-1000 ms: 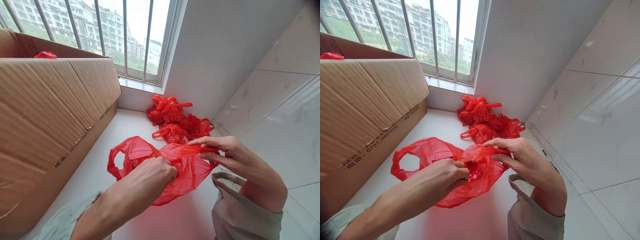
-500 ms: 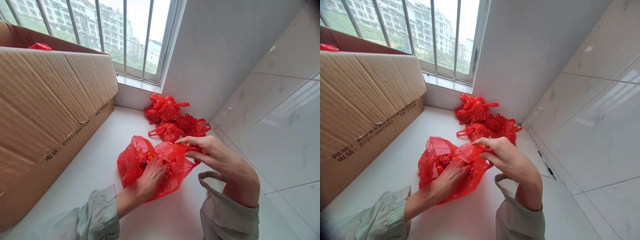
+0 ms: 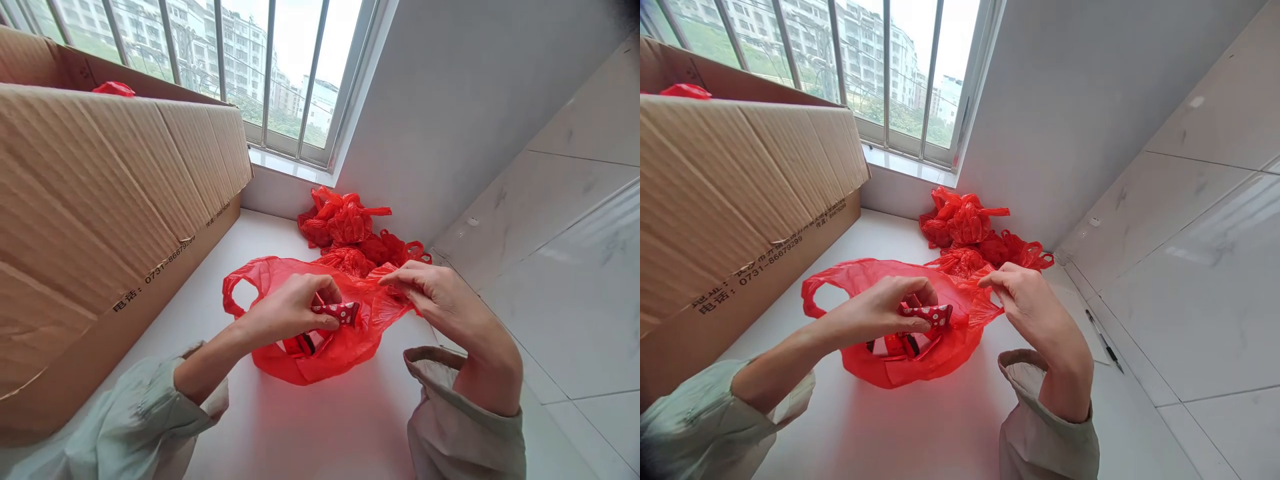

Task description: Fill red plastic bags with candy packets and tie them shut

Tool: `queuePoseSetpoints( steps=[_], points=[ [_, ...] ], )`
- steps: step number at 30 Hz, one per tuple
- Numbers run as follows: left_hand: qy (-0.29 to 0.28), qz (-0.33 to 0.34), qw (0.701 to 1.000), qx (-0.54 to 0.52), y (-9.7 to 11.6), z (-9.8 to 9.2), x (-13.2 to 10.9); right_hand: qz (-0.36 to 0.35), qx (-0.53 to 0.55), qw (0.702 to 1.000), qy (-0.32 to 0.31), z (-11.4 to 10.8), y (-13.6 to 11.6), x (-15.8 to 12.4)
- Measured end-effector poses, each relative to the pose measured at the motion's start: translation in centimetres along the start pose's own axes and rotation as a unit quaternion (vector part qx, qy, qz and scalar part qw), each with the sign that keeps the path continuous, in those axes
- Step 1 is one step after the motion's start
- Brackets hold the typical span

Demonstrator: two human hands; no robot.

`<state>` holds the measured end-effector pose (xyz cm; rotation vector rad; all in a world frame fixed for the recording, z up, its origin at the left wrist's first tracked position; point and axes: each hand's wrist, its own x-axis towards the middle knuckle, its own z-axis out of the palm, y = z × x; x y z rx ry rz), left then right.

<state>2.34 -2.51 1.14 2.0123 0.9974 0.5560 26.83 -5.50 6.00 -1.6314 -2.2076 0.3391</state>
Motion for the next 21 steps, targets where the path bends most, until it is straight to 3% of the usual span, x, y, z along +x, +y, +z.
queuePoseSetpoints(
  steps=[6, 12, 16, 21],
  points=[
    [0.013, 0.024, 0.999, -0.016, 0.7, 0.1, -0.3, -0.109, 0.020, 0.989, -0.099, 0.4, -2.1, 0.0],
    [0.020, 0.035, 0.998, -0.050, 0.8, 0.2, -0.4, -0.097, 0.020, 0.990, -0.101, 1.2, -3.2, 0.6],
    [-0.008, 0.016, 0.995, -0.099, 0.6, 0.3, -0.3, -0.116, 0.021, 0.988, -0.097, 1.4, -3.3, 0.7],
    [-0.020, 0.015, 0.993, -0.116, 0.4, -0.2, -0.2, -0.149, 0.042, 0.979, -0.133, 1.1, -2.9, 1.0]
  ],
)
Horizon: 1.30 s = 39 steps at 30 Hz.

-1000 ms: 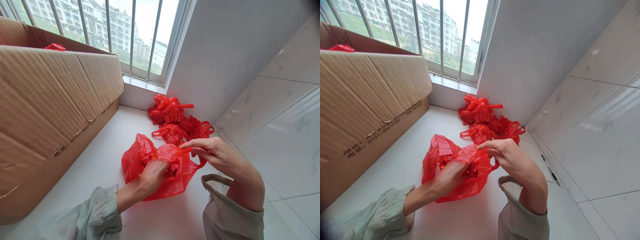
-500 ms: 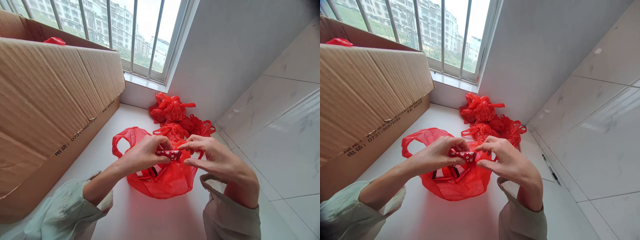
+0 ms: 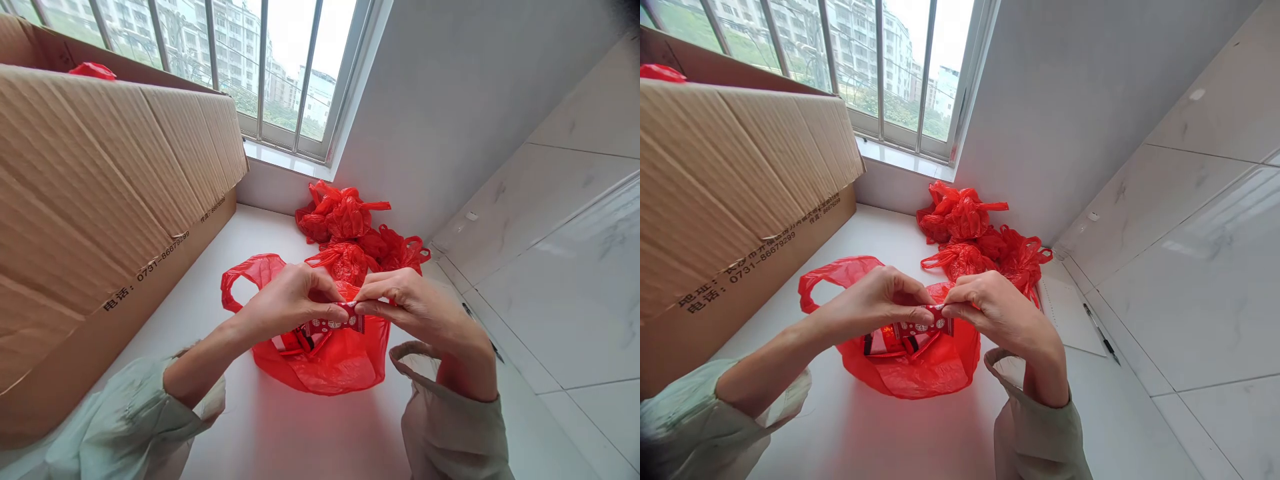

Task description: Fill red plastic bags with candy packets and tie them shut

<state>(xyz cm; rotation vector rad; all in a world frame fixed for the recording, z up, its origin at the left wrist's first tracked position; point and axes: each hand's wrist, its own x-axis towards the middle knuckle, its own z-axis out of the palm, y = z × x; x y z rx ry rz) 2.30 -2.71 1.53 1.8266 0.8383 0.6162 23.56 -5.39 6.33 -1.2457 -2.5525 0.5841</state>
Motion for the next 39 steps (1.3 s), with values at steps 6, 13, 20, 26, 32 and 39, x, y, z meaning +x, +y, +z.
queuePoseSetpoints(
  steps=[6, 13, 20, 26, 32, 39],
  points=[
    [-0.001, 0.012, 1.000, -0.020, 0.1, -0.5, 0.0, -0.012, 0.019, 1.000, -0.004, -0.2, 0.7, 0.4],
    [0.010, 0.013, 1.000, 0.011, -0.2, 0.4, 0.3, 0.021, 0.023, 0.999, 0.021, 0.1, 0.5, 0.5],
    [0.028, 0.001, 0.998, -0.050, 0.1, 0.1, 0.3, -0.003, 0.077, 0.997, 0.005, 0.3, 0.8, 0.4],
    [-0.040, 0.009, 0.998, -0.054, 0.5, -0.4, 0.0, -0.080, 0.142, 0.986, -0.042, 0.0, 1.1, 0.6],
    [-0.027, 0.002, 0.997, 0.070, 1.2, -1.1, -0.4, -0.017, 0.084, 0.996, -0.018, -0.4, 1.5, -0.1],
    [-0.108, -0.028, 0.976, 0.185, 0.3, 0.1, -0.6, 0.084, 0.004, 0.989, 0.124, -1.4, 1.4, -2.4]
  ],
)
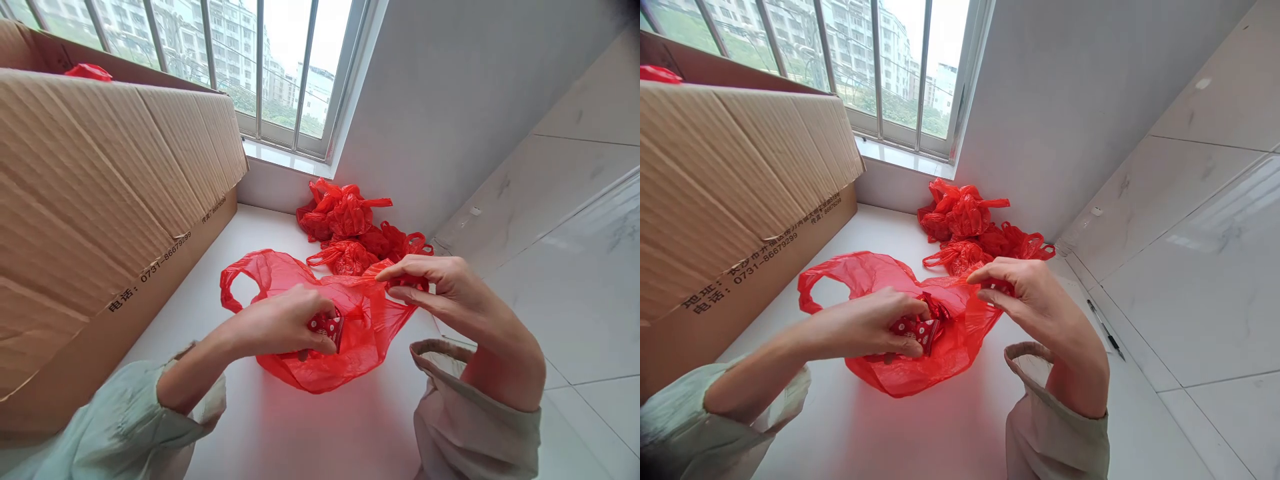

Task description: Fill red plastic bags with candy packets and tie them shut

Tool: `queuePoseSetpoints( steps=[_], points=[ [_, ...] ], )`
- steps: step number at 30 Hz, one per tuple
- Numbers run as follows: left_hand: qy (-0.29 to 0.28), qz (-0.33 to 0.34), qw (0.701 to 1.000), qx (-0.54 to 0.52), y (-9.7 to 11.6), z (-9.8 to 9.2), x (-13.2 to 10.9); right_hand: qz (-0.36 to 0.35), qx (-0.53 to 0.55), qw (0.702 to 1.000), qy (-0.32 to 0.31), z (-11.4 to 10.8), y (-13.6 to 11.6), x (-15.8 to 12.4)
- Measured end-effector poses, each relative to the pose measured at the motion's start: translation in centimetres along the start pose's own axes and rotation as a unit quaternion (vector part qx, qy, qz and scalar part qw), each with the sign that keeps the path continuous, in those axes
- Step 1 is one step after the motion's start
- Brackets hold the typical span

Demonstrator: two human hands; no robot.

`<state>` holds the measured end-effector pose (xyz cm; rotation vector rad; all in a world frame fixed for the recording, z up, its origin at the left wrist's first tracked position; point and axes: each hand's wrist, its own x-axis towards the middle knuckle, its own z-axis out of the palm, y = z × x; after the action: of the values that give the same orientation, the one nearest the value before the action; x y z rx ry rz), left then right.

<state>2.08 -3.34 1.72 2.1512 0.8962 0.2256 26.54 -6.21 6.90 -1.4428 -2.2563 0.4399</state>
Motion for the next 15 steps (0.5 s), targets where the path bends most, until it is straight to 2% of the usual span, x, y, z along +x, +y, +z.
queuePoseSetpoints(
  steps=[5, 8, 11, 13, 15],
  points=[
    [0.032, -0.036, 0.999, -0.005, -0.8, 3.6, 2.2, -0.007, -0.018, 1.000, -0.023, -0.1, -0.6, -0.4],
    [0.052, -0.030, 0.998, 0.029, -0.9, 4.5, 2.2, -0.005, -0.021, 0.999, -0.033, -0.1, -0.6, -0.2],
    [0.090, 0.002, 0.989, 0.120, 0.2, 3.7, 0.3, -0.003, -0.023, 0.999, -0.032, -0.2, -0.3, -0.2],
    [0.120, 0.032, 0.980, 0.158, 1.2, 2.3, -1.5, 0.002, -0.017, 0.999, -0.027, -0.4, -0.1, -0.3],
    [0.175, 0.036, 0.967, 0.183, 1.9, 0.7, -3.2, 0.012, -0.003, 1.000, -0.016, -0.7, 0.0, -0.5]
  ],
)
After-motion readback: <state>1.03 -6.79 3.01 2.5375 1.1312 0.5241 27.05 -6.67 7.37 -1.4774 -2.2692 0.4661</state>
